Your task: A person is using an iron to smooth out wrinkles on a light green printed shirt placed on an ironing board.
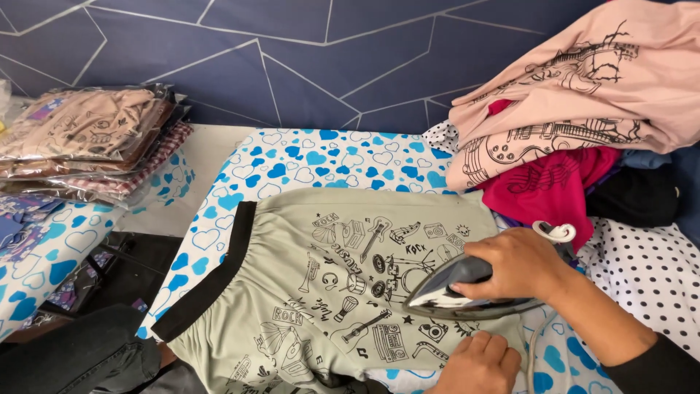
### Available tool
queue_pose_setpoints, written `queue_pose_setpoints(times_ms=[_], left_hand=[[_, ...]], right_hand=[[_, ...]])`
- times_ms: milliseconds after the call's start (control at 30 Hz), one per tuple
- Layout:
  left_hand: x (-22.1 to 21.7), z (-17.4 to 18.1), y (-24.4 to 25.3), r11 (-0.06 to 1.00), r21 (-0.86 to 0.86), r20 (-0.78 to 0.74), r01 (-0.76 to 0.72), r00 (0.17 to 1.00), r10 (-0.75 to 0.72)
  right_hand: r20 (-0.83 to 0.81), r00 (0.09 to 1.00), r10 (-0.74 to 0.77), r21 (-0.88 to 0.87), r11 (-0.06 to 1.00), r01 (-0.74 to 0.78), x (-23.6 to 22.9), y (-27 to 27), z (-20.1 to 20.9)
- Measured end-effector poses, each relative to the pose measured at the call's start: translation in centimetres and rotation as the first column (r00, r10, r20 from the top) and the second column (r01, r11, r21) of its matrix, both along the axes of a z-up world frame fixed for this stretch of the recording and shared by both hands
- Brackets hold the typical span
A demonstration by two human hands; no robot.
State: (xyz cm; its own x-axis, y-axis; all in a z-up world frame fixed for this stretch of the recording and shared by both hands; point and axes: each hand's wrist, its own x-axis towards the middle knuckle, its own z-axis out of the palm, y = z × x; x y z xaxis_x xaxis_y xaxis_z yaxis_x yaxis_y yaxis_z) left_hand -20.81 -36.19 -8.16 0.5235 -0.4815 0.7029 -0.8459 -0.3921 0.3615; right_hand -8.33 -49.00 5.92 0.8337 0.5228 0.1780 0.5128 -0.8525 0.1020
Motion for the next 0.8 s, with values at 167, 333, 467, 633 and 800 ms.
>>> queue_pose_setpoints(times_ms=[167, 333, 467, 633, 800], left_hand=[[-1.3, 3.4, 1.2, 0.993, -0.089, -0.018, -0.074, 0.997, 0.072], [-2.0, 3.4, 1.2, 0.989, -0.149, 0.049, 0.022, 0.999, -0.015], [-2.5, 3.2, 1.2, 0.991, -0.096, 0.075, 0.089, 0.994, -0.082], [-2.9, 4.2, 3.6, 0.999, 0.041, 0.121, -0.012, 0.993, 0.007], [-3.0, 2.3, 3.3, 0.990, 0.076, 0.252, -0.119, 0.963, 0.096]], right_hand=[[-0.102, 0.983, -0.152, -0.136, 0.981, 0.137, 0.5, 0.7, 0.6], [0.002, 0.996, -0.094, -0.114, 0.989, 0.093, -1.5, 3.0, 2.6], [-0.036, 0.997, 0.073, -0.007, 0.997, -0.074, -3.4, 5.0, 3.1], [-0.379, 0.924, -0.050, -0.118, 0.993, 0.005, -4.5, 6.2, 2.1], [-0.406, 0.893, -0.195, -0.192, 0.973, 0.126, -3.3, 6.1, 3.1]])
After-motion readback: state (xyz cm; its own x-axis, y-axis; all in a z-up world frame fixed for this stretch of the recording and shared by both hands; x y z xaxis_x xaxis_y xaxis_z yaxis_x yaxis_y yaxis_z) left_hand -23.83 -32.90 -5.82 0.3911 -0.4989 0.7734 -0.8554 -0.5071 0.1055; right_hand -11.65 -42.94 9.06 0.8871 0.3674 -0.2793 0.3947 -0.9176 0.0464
